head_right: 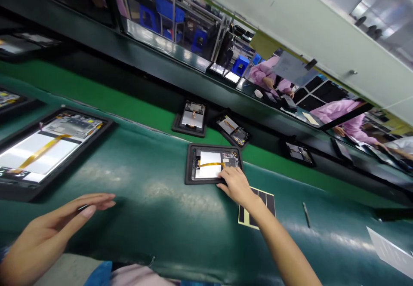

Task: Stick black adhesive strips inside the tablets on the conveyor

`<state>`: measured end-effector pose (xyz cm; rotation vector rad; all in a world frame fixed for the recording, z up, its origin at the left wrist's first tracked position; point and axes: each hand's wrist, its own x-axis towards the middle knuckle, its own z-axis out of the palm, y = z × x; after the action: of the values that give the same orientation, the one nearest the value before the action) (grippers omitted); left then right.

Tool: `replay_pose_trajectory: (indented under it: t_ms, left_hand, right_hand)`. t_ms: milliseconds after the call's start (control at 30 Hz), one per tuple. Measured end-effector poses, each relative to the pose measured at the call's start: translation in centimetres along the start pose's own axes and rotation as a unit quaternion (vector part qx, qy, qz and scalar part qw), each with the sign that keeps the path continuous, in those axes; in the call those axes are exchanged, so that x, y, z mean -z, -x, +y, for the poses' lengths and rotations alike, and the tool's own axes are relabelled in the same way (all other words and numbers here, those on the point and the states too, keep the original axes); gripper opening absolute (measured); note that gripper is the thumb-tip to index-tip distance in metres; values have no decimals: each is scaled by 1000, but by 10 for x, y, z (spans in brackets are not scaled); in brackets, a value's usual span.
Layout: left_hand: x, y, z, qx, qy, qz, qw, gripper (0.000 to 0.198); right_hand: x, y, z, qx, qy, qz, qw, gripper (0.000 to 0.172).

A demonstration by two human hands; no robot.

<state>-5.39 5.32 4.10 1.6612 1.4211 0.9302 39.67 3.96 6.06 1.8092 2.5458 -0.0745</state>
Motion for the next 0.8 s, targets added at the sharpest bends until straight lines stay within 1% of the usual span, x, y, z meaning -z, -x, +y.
replay_pose_trajectory:
  t_ms: [100, 167, 267, 333, 400, 467, 600, 700, 800]
  left_hand:
    - [2, -4, 9, -10, -10, -10, 1000, 54]
    - [1, -6, 14, -23, -28, -7, 999, 51]
    - [-3, -9, 15, -68, -78, 29, 994, 45]
    - [-9, -12, 12, -116, -110, 52, 986, 40]
    - [-16, -15, 8, -166, -134, 58, 975, 34]
    - [-23, -17, 4, -196, -158, 48, 967, 30]
    - [-37, -15, -2, -200, -203, 19, 958, 29]
    - [-48, -11, -3, -211, -237, 28, 948, 28]
    - [-56, -5, -3, -216, -270, 38, 938, 26]
  right_hand:
    - [-9, 2, -4, 52, 32, 25, 998, 4]
    - [-13, 0, -14, 86, 49, 44, 994, 5]
    - [-21, -3, -40, 130, 64, 67, 987, 9]
    - [-27, -3, -62, 156, 62, 78, 983, 12]
    - [-31, -1, -83, 179, 53, 87, 979, 14]
    - [-33, 4, -102, 199, 38, 98, 974, 16]
    - [-32, 16, -130, 231, -11, 104, 967, 17]
    - [-27, 18, -144, 239, -68, 103, 963, 23]
    - [-23, 8, -155, 228, -95, 117, 962, 27]
